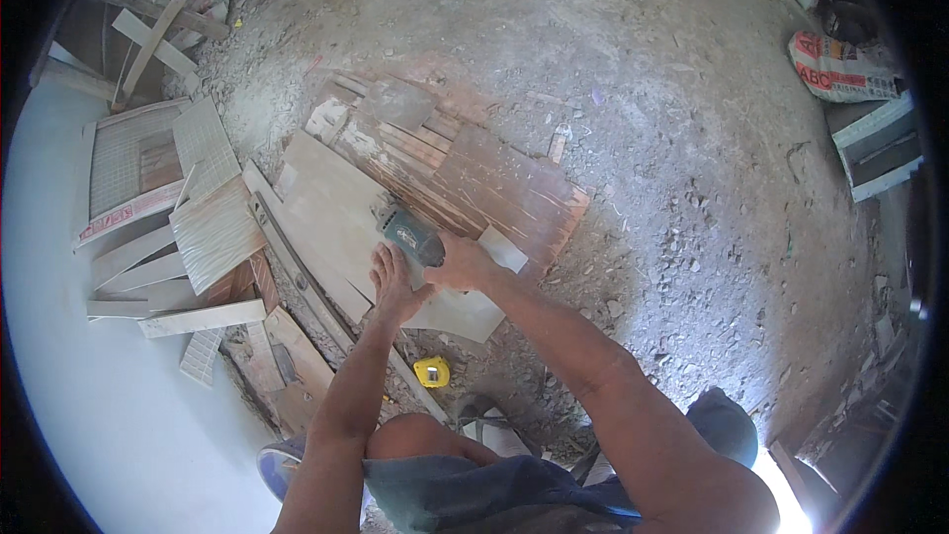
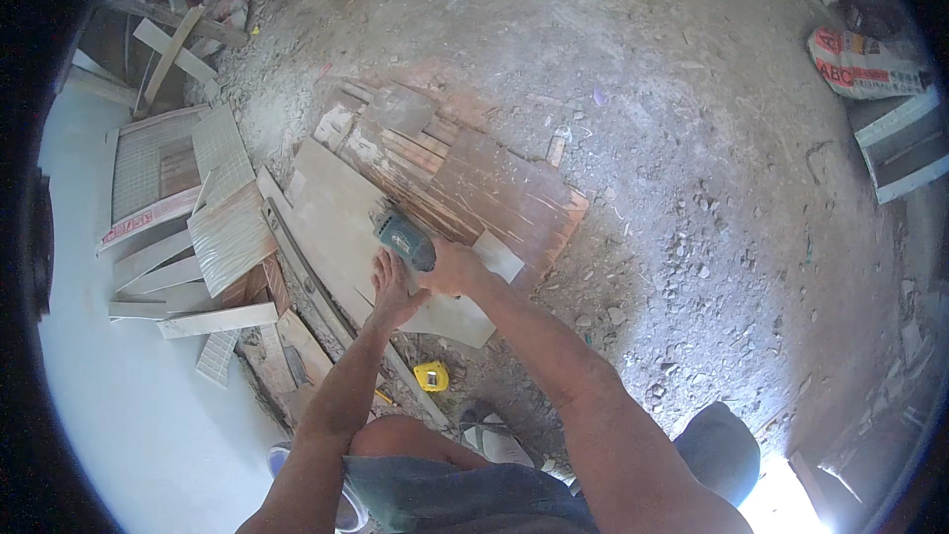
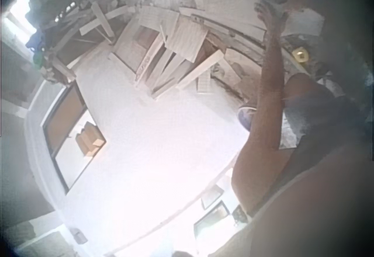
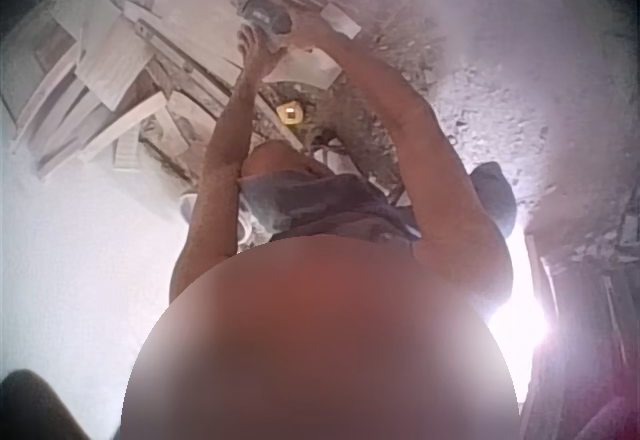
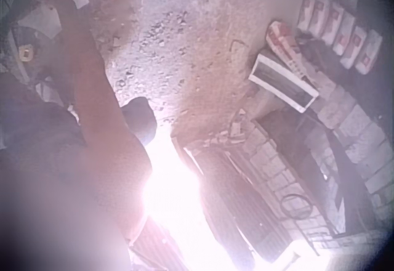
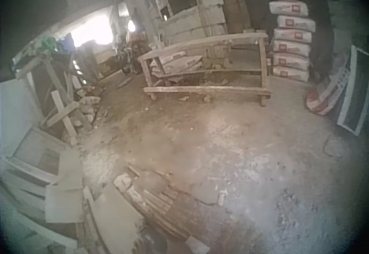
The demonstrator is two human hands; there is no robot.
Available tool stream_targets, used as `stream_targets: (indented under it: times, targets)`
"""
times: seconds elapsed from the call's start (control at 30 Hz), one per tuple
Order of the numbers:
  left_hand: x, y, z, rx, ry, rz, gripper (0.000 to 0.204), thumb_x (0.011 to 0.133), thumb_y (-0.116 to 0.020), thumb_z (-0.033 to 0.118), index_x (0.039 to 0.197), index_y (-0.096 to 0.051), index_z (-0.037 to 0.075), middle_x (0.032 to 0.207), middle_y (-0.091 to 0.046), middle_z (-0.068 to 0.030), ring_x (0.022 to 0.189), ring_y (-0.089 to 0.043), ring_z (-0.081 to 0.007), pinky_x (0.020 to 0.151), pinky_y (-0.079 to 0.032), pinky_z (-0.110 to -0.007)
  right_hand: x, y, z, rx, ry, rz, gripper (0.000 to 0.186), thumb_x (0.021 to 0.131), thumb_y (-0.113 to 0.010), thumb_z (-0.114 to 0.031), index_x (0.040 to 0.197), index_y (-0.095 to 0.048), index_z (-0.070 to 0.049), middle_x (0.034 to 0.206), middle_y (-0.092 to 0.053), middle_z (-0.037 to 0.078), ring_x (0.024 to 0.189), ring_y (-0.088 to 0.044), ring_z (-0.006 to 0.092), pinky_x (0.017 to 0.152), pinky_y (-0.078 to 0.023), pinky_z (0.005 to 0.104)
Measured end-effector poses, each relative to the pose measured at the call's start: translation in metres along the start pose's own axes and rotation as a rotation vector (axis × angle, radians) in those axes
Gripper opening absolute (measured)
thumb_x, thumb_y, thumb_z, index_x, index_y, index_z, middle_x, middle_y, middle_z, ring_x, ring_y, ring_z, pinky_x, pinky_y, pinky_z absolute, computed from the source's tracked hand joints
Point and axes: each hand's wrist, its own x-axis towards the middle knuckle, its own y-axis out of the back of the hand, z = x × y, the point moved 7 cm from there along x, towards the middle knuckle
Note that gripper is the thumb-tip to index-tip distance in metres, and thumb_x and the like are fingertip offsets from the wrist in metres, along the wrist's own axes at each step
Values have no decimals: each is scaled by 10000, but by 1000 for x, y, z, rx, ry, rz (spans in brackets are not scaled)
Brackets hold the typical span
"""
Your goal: Using an angle grinder to cut and shape ceramic tiles on a construction site.
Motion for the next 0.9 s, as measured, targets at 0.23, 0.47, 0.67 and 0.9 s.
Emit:
stream_targets:
  times: [0.23,0.47,0.67,0.9]
  targets:
    - [-2,2,4,5,-4,-18,1237,810,-765,550,1581,11,-28,1638,45,-325,1520,69,-498,1204,-61,-634,-5,-6,8,-40,-39,-44,889,739,-717,-432,1422,-424,56,1242,-629,303,1187,-619,404,1034,-481,455]
    - [0,0,-1,41,6,-23,1227,819,-759,548,1577,10,-35,1639,58,-322,1520,82,-494,1206,-57,-632,-24,-4,16,-56,-60,-77,953,749,-735,-500,1445,-398,57,1318,-588,296,1235,-586,405,1058,-467,450]
    - [2,-2,5,21,-4,-28,1240,814,-763,551,1574,18,-40,1639,72,-321,1519,96,-490,1202,-54,-643,-32,-3,25,-91,-11,15,939,756,-743,-541,1415,-431,52,1291,-607,291,1212,-598,413,1046,-469,460]
    - [5,-6,-2,39,9,-55,1288,794,-760,604,1575,46,-28,1634,94,-325,1516,110,-494,1196,-50,-652,-35,-1,22,-67,-43,-45,860,775,-728,-513,1378,-467,42,1269,-608,286,1205,-590,417,1039,-464,470]
